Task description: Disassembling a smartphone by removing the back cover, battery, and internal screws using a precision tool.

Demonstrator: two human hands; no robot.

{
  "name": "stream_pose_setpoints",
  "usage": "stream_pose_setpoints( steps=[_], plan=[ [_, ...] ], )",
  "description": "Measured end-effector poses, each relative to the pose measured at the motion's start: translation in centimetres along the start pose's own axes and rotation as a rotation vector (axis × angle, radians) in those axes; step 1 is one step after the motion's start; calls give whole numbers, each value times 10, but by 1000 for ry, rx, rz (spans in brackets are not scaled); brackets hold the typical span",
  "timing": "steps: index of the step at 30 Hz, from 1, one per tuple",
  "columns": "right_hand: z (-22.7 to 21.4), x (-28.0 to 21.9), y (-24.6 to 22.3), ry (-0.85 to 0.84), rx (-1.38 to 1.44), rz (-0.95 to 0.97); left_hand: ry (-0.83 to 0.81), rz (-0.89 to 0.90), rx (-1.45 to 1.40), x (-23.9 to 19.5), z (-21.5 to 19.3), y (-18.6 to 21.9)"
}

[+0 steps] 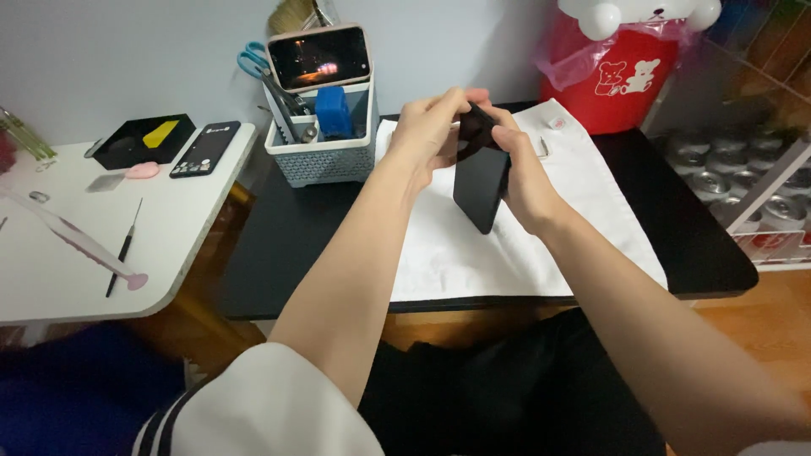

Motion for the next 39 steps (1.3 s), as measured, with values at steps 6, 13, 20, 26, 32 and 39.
stream_pose_setpoints(
  steps=[6, 13, 20, 26, 32, 39],
  plan=[
    [3, -20, -21, 142, 23, 76, 18, -45, 128, -21, 19, 13],
    [-15, -28, -23, 210, 98, 73, -33, -14, 257, -29, 36, 27],
    [-24, -35, -33, 187, 120, 30, -20, -5, 264, -31, 49, 27],
    [-29, -49, -51, 247, 24, 38, 89, -115, 116, -37, 57, 12],
    [-43, -56, -62, 256, -130, -81, 158, -347, -85, -61, 58, -11],
    [-86, -57, -61, 345, -583, -277, 298, -461, -370, -22, 30, -111]
  ],
)
Point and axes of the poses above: each hand's wrist, its own x-axis towards the middle knuckle, its own z-axis out of the palm, y = z × x, the point moved 8 cm from there along x, towards the middle knuckle, and after that the axes turned 7 degrees about x, right-handed, at the moved point
